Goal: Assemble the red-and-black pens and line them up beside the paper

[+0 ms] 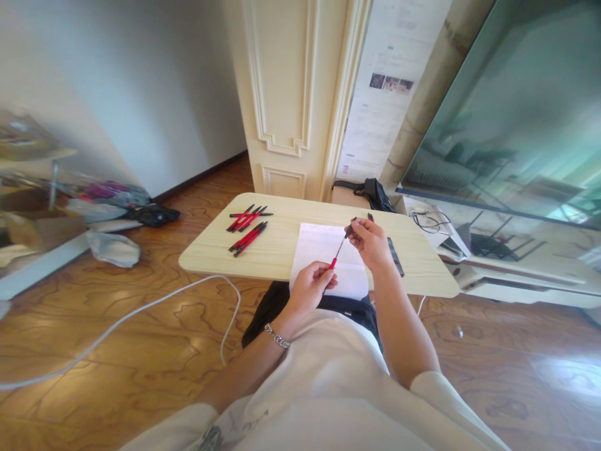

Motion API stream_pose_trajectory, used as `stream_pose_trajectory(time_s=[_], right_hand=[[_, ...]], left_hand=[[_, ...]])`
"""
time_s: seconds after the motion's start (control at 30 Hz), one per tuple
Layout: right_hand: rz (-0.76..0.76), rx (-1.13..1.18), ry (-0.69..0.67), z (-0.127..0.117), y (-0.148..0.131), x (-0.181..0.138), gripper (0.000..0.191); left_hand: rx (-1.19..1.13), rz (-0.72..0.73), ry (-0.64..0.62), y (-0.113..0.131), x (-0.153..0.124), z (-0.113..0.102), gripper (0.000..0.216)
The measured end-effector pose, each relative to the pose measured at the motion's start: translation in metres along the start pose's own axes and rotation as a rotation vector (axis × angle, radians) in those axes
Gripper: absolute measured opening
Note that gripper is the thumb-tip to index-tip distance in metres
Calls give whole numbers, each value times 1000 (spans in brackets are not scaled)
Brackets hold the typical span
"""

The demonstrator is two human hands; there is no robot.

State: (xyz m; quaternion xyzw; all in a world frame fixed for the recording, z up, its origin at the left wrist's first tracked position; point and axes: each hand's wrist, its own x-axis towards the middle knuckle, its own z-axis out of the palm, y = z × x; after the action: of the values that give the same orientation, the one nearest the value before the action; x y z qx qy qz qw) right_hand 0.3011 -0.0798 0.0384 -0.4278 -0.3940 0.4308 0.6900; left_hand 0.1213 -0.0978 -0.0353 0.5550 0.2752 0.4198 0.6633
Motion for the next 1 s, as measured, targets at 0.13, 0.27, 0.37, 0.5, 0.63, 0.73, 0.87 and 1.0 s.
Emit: stream_pose_trajectory(time_s=[0.13,0.27,0.37,0.5,0.63,0.73,0.87,1.0], right_hand=[[-6,-2,1,3,0,-1,30],[-6,2,-8,3,-1,-3,29],[-4,6,-9,3,-1,-3,28],[-4,22,-11,4,-1,-3,29],[1,-6,0,4,-2,-4,32],[8,-59,3,5,-4,-6,35],[15,-152,-27,5,-3,-12,34],[26,-191,-90,6,4,-24,32]], left_hand=[[8,10,3,0,0,0,33],[8,3,0,0,0,0,33],[9,-7,3,0,-1,0,34],[4,-5,-1,0,-1,0,34],[1,-5,-6,-1,0,-1,34],[-3,-3,-9,-2,0,-2,34],[-16,-4,-5,0,0,-1,36],[-28,11,-6,0,1,0,37]])
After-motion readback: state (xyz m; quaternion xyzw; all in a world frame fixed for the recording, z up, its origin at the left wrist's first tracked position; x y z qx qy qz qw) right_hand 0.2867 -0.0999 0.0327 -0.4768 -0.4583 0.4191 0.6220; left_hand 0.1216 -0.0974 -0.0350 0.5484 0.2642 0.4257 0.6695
